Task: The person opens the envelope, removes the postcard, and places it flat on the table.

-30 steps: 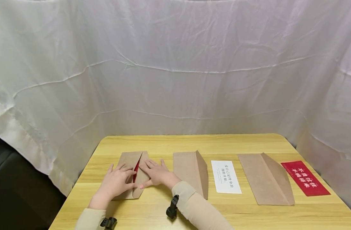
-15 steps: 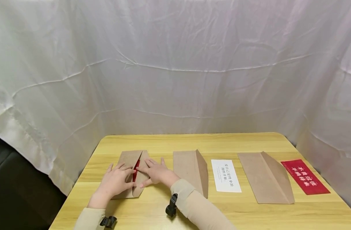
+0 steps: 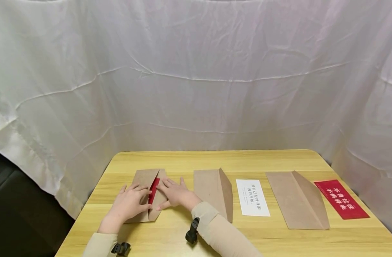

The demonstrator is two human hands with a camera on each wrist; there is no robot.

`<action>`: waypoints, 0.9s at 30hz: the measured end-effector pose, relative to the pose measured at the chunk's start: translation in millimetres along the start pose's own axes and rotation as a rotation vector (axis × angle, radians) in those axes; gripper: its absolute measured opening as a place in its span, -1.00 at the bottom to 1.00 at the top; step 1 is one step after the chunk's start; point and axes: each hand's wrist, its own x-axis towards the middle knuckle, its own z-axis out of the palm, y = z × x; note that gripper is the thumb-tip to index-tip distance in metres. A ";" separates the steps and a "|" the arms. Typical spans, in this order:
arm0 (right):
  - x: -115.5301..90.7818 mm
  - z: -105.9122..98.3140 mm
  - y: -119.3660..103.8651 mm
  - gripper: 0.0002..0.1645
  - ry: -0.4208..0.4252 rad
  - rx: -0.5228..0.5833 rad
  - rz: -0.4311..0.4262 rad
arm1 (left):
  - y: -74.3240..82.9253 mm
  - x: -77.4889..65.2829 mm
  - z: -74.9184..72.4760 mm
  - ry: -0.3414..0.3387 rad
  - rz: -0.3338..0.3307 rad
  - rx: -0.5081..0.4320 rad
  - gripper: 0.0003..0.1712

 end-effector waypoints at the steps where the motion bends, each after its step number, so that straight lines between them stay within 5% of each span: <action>1: 0.2 0.3 0.2 0.12 0.000 -0.002 -0.001 | 0.2 0.1 0.0 -0.002 -0.002 -0.004 -0.45; 27: 2.5 3.5 3.0 0.04 0.025 0.024 0.001 | 0.9 0.0 2.2 -0.020 -0.015 -0.020 -0.47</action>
